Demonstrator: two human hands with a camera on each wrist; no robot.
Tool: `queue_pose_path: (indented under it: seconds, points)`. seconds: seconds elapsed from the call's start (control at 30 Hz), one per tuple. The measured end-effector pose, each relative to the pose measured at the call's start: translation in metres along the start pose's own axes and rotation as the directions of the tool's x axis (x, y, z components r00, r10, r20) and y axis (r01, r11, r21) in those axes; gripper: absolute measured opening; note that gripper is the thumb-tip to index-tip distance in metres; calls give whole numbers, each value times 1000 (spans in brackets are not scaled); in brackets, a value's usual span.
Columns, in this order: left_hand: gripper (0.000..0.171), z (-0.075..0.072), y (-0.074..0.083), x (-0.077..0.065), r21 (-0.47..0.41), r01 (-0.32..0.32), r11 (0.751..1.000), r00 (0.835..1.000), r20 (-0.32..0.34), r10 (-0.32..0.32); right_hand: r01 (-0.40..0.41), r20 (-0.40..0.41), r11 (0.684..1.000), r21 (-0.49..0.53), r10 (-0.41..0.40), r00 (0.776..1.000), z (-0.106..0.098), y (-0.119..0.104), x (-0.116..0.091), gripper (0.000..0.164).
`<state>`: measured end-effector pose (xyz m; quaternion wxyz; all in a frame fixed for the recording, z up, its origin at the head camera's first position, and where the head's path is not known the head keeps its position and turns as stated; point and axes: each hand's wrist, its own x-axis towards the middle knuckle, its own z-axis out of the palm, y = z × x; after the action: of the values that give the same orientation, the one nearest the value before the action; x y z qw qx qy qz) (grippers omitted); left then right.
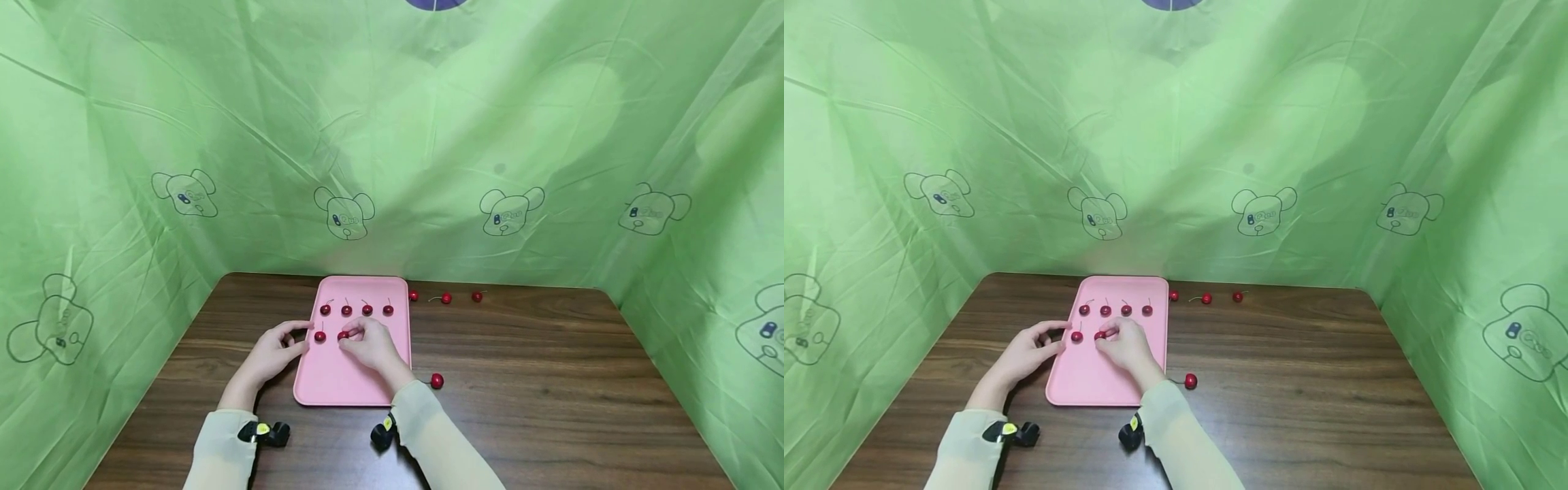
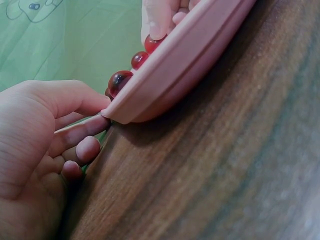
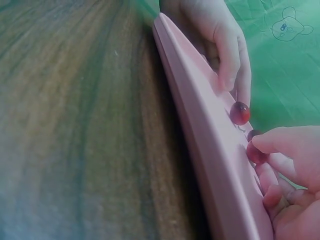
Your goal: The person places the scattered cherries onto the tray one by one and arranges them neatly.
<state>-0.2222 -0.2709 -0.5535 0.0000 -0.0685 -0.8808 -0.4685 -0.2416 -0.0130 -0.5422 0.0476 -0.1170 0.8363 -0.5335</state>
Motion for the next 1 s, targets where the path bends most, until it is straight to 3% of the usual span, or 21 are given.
queue_pose_path:
  seconds: [0.67, 1.0]
  points:
    - [41, 0, -1, -1, 16, 8, 1000, 1000, 4, -8, -15, 18, 1000, 2, 15, 1000, -9, -3, -1, 35]
    - [42, 0, -1, -1, 2, 16, 1000, 1000, 5, -16, 78, 71, 997, -5, -78, 994, -34, -16, -9, 36]
